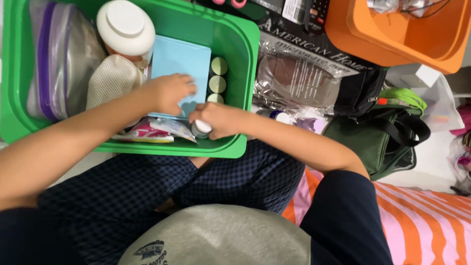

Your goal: The person organizes various items in green and orange plastic bins, including bottles, a notebook, and small packages. They move items between bins and adjust their positions to fit neatly.

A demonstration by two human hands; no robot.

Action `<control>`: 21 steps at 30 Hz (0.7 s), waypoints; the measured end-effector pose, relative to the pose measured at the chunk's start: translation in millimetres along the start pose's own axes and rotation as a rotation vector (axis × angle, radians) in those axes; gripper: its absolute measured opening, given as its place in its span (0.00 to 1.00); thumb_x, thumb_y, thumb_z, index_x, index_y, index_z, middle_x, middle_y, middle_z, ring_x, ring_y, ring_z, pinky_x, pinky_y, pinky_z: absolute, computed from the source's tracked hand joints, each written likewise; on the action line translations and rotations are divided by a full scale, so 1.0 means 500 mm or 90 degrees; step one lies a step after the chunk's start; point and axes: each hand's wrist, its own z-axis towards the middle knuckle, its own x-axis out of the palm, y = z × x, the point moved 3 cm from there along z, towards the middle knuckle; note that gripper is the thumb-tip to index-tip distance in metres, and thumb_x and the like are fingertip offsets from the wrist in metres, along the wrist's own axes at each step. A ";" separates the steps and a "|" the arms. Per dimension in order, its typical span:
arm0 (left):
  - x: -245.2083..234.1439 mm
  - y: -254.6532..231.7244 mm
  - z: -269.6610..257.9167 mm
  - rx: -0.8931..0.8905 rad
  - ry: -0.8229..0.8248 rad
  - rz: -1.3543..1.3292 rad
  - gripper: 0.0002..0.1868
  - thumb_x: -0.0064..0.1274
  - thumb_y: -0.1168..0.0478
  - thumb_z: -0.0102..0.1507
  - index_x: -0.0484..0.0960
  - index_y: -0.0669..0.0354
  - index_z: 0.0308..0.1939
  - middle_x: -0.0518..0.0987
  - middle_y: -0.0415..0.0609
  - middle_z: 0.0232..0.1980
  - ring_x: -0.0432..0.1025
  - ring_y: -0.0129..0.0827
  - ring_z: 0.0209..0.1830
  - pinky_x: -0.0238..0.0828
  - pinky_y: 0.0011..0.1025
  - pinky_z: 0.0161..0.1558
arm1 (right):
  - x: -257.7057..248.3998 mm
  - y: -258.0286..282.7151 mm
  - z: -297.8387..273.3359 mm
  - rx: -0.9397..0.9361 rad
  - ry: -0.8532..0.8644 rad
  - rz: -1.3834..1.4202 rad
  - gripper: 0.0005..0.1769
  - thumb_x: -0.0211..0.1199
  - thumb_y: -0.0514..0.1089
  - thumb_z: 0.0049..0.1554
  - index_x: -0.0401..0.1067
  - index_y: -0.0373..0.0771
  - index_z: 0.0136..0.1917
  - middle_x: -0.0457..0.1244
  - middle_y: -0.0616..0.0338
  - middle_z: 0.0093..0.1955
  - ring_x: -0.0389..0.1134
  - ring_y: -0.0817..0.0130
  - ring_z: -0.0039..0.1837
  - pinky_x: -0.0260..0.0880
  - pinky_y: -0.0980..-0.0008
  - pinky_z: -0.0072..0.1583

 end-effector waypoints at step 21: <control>-0.016 -0.043 0.020 -0.006 0.149 0.200 0.56 0.68 0.43 0.49 0.57 0.49 0.77 0.50 0.42 0.82 0.44 0.55 0.81 0.57 0.65 0.64 | 0.022 0.020 0.003 -0.114 0.012 -0.106 0.30 0.69 0.31 0.35 0.73 0.40 0.54 0.67 0.56 0.53 0.65 0.48 0.54 0.69 0.57 0.58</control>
